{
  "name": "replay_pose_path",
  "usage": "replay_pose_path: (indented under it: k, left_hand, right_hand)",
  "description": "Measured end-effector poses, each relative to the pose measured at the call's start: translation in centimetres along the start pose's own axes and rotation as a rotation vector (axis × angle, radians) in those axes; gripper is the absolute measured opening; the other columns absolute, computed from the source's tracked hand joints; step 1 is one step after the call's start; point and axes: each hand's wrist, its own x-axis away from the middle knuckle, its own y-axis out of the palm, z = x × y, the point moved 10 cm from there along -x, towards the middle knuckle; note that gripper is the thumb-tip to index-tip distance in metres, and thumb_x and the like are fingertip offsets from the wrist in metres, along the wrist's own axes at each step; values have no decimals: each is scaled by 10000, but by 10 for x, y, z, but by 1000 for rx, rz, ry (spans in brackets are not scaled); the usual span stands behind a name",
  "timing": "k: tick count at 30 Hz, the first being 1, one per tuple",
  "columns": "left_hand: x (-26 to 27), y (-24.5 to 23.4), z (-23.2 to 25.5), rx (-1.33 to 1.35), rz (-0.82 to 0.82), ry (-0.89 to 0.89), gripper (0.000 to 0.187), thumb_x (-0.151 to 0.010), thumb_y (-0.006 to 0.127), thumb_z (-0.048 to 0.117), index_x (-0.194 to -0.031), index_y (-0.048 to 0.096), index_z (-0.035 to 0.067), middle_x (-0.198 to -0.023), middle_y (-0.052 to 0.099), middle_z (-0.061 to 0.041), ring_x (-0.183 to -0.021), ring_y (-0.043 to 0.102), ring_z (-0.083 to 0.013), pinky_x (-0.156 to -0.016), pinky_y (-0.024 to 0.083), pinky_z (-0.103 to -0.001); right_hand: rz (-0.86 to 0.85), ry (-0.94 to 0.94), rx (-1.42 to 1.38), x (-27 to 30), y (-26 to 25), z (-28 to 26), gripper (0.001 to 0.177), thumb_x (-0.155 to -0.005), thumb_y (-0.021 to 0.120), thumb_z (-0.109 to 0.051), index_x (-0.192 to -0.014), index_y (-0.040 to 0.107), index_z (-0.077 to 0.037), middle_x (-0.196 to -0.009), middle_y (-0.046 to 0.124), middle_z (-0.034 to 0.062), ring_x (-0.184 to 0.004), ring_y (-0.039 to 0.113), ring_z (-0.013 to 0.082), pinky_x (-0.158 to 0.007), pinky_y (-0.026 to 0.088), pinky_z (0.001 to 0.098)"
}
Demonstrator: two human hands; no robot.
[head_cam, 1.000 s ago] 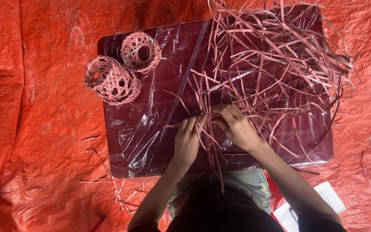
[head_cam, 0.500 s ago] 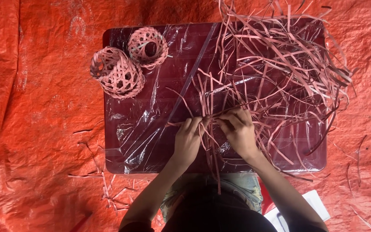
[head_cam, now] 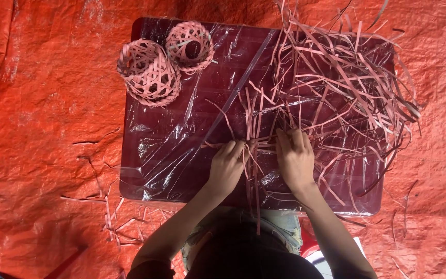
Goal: Weaving thin strips of material to create a flat base for a basket.
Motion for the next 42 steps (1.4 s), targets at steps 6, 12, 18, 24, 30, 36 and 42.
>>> replay_pose_path:
  k: [6,12,18,24,30,36,42]
  left_hand:
    - [-2,-3,1,-8,7,17,167,-766,633,61,-927,642,105,-793,545,-67,-775,539,-204,-677,477,-266]
    - [-7,-11,-1,0,28,-34,83,-823,586,46,-901,608,61,-799,579,-65,-772,570,-189,-688,480,-250]
    - [-4,-12,-3,-43,71,-59,21,-804,638,89,-820,625,94,-706,588,-18,-743,576,-146,-669,485,-207]
    - [1,-3,-5,-12,14,-58,113,-770,656,112,-881,636,121,-734,604,-6,-801,591,-152,-692,503,-228]
    - [1,-1,-5,1,-12,-65,86,-758,663,100,-836,637,126,-771,627,-11,-829,600,-153,-700,504,-226]
    - [2,2,-6,7,-17,-68,68,-780,648,100,-844,644,122,-788,633,-23,-831,599,-154,-703,502,-223]
    - [-4,-10,-4,5,31,-49,44,-749,669,101,-767,637,127,-710,573,-6,-749,567,-160,-647,512,-240]
  right_hand:
    - [-30,-24,56,-5,1,-3,119,-774,621,-75,-885,643,-111,-690,492,14,-622,559,175,-541,479,272]
    - [71,-47,41,-12,-12,-13,148,-786,629,-94,-931,649,-119,-656,505,8,-597,548,157,-555,486,256]
    - [138,-16,-107,-19,-21,-13,177,-759,673,-23,-887,550,-23,-638,540,71,-566,545,225,-530,462,303]
    - [182,84,-291,-30,-36,-15,222,-748,686,6,-881,524,-64,-819,595,23,-793,556,199,-701,418,309]
    - [-14,161,-513,-37,-32,-28,210,-789,571,83,-946,467,-10,-777,661,123,-652,660,260,-516,525,344]
    - [-128,494,-684,-35,-8,7,173,-802,575,-18,-947,605,-108,-721,682,57,-646,660,274,-594,505,398]
    - [-322,726,-920,-24,24,18,200,-814,643,-90,-993,604,-10,-710,663,152,-557,646,179,-571,520,295]
